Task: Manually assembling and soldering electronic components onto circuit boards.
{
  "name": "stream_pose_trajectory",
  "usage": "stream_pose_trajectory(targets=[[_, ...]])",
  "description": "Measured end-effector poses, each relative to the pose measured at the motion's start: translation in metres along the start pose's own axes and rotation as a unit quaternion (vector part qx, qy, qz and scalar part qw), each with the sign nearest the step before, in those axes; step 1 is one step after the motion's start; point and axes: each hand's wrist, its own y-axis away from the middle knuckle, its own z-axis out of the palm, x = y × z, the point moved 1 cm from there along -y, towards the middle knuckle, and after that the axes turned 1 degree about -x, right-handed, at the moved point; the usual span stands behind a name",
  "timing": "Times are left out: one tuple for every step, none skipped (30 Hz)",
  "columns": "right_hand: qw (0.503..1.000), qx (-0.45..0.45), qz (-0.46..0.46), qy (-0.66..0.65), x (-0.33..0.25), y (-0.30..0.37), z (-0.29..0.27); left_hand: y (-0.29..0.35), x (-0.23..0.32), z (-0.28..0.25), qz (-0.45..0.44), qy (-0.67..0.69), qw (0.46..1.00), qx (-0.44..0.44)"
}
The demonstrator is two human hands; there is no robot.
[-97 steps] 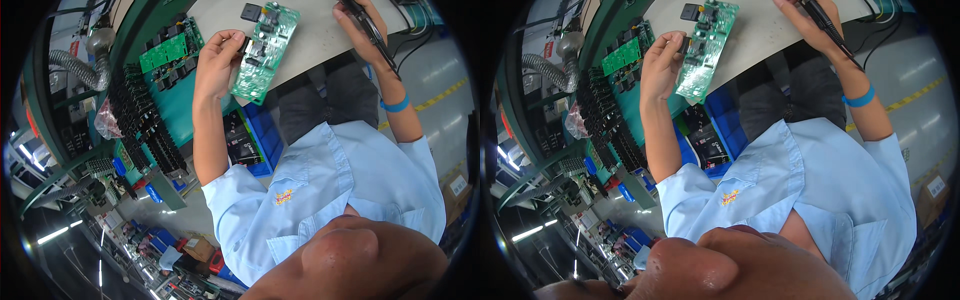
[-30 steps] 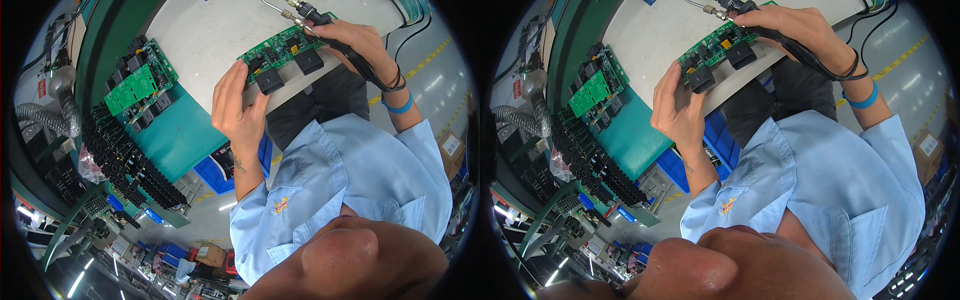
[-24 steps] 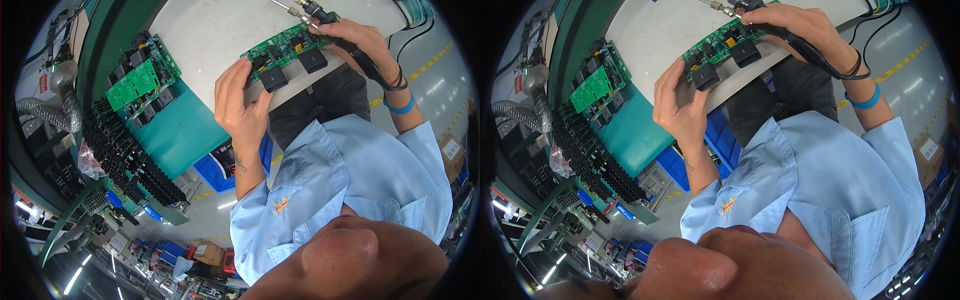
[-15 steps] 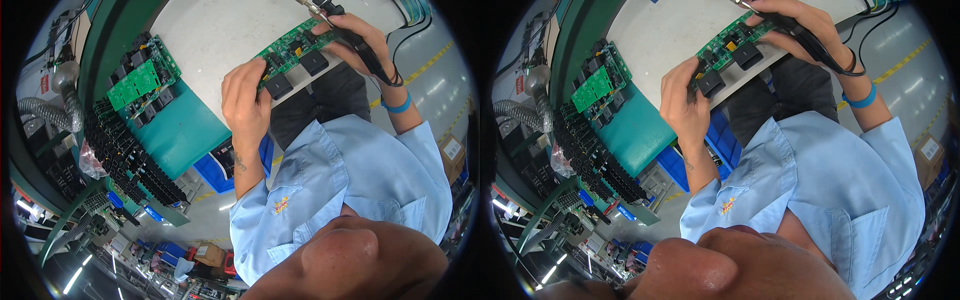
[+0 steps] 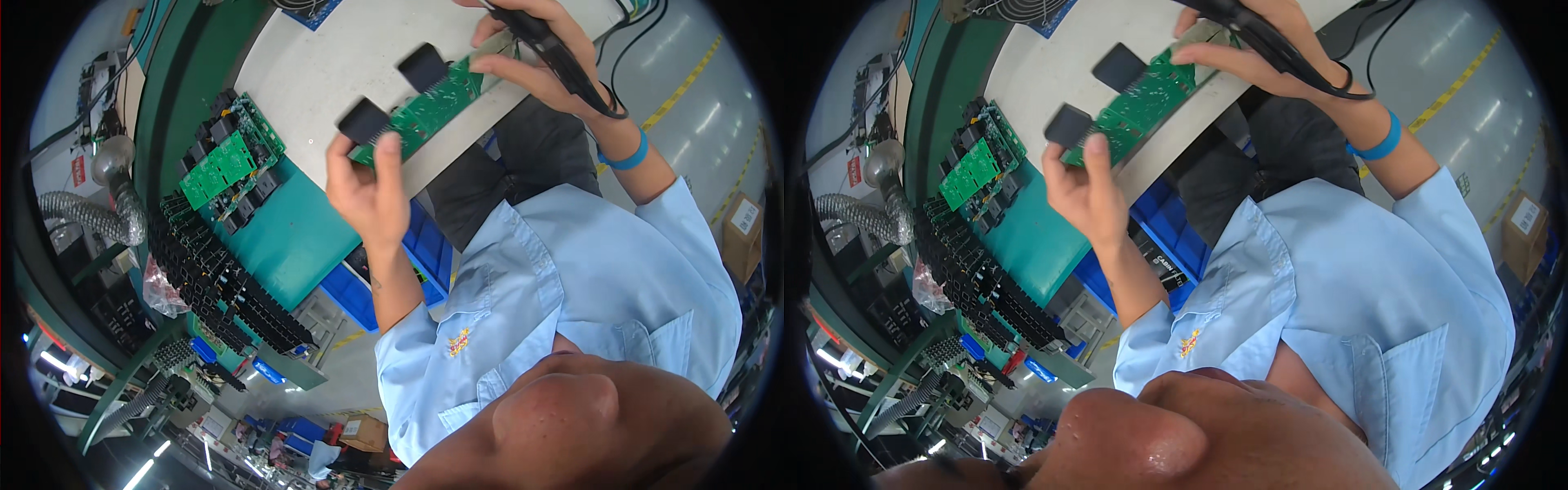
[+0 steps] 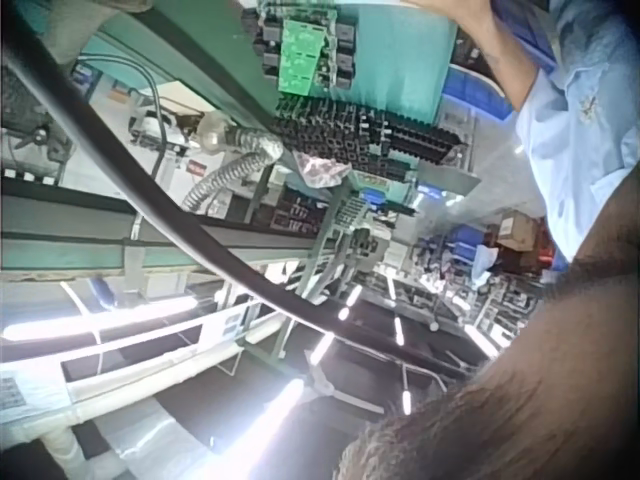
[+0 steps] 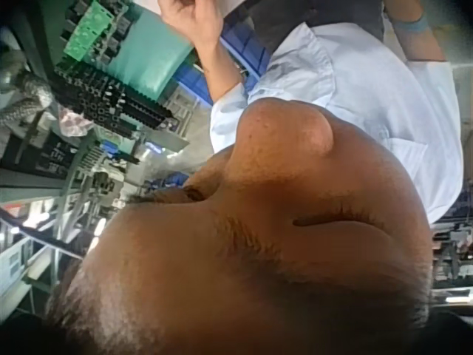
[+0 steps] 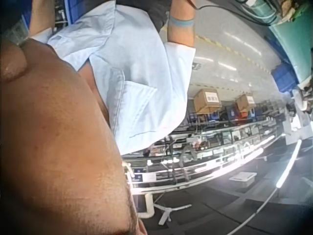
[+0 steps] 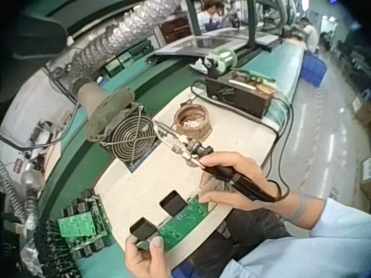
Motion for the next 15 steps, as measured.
stream_pose_trajectory(targets=[[1.000,0.003,0.000,0.000,0.000,0.000,0.000,-0.002,0.000,-0.001,-0.072,0.061,0.995,0.024],[1.000,0.005,0.000,0.001,0.000,-0.001,0.001,-0.002,-0.002,-0.001,-0.144,0.122,0.981,0.048],[1.000,0.006,0.000,-0.001,-0.001,-0.003,0.003,-0.003,-0.003,-0.002,-0.144,0.120,0.981,0.046],[1.000,0.007,0.000,-0.002,-0.002,-0.005,0.005,-0.004,-0.006,-0.001,-0.141,0.122,0.981,0.045],[1.000,0.007,0.000,-0.004,-0.006,-0.007,0.009,-0.005,-0.010,-0.001,-0.138,0.125,0.981,0.044],[1.000,0.008,0.000,-0.005,-0.010,-0.008,0.012,-0.005,-0.014,0.000,-0.136,0.128,0.981,0.043],[1.000,0.008,0.001,-0.006,-0.013,-0.010,0.015,-0.006,-0.016,0.000,-0.134,0.131,0.981,0.042],[1.000,0.006,0.001,-0.008,-0.014,-0.009,0.016,-0.006,-0.017,-0.001,-0.134,0.130,0.982,0.042],[1.000,0.004,0.001,-0.010,-0.015,-0.009,0.016,-0.006,-0.017,-0.002,-0.138,0.129,0.981,0.043],[1.000,0.002,0.001,-0.011,-0.016,-0.008,0.017,-0.006,-0.018,-0.002,-0.141,0.129,0.981,0.044],[1.000,0.001,0.001,-0.013,-0.017,-0.008,0.017,-0.005,-0.019,-0.002,-0.144,0.128,0.980,0.045],[1.000,-0.001,0.002,-0.015,-0.018,-0.007,0.017,-0.005,-0.019,-0.002,-0.148,0.127,0.980,0.045],[1.000,-0.002,0.002,-0.016,-0.018,-0.007,0.017,-0.005,-0.019,-0.002,-0.148,0.127,0.980,0.044],[1.000,-0.002,0.002,-0.017,-0.018,-0.006,0.016,-0.005,-0.019,-0.002,-0.150,0.132,0.979,0.047],[1.000,-0.003,0.003,-0.018,-0.018,-0.006,0.016,-0.004,-0.020,-0.002,-0.153,0.137,0.977,0.050]])
